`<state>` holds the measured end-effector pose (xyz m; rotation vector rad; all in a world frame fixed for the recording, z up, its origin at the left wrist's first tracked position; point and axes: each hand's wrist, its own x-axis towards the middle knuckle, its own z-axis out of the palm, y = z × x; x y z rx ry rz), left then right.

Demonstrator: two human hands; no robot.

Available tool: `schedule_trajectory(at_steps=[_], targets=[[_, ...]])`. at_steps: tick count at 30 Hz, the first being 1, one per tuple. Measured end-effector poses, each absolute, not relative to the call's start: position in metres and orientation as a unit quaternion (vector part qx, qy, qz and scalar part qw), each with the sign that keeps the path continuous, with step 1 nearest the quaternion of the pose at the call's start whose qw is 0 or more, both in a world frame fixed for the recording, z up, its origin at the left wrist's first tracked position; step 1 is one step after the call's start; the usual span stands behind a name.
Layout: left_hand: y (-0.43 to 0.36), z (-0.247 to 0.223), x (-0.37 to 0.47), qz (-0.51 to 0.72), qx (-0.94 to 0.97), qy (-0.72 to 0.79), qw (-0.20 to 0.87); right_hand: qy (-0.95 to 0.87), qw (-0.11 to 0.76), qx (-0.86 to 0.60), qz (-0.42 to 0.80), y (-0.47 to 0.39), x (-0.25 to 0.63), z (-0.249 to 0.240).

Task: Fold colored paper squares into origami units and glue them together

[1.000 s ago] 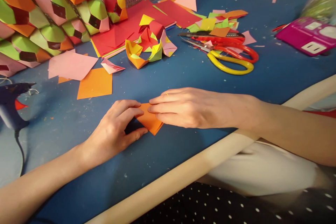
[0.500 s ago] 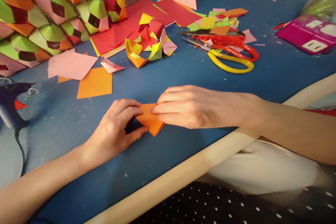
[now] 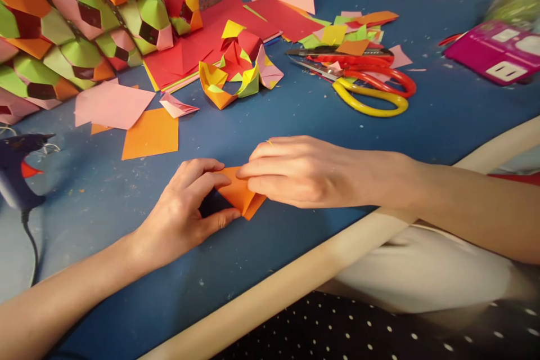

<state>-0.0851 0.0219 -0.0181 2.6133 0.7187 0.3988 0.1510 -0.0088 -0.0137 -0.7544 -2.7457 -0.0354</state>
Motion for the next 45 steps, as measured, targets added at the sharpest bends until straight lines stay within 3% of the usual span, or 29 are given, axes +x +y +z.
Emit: schedule_trajectory(at_steps=[6,18,45], targets=[[0.022,-0.021,-0.086,0.157,0.939,0.240,0.192,-0.938,0.184,-0.294,-0.011,-0.009,0.149,-0.013],[0.020,-0.016,-0.084,0.163,0.936,0.256,0.179,-0.938,0.179,-0.298,0.000,-0.008,0.143,-0.021],[0.040,-0.007,-0.090,0.108,0.958,0.227,0.141,-0.973,0.092,-0.210,-0.038,-0.009,0.146,-0.013]])
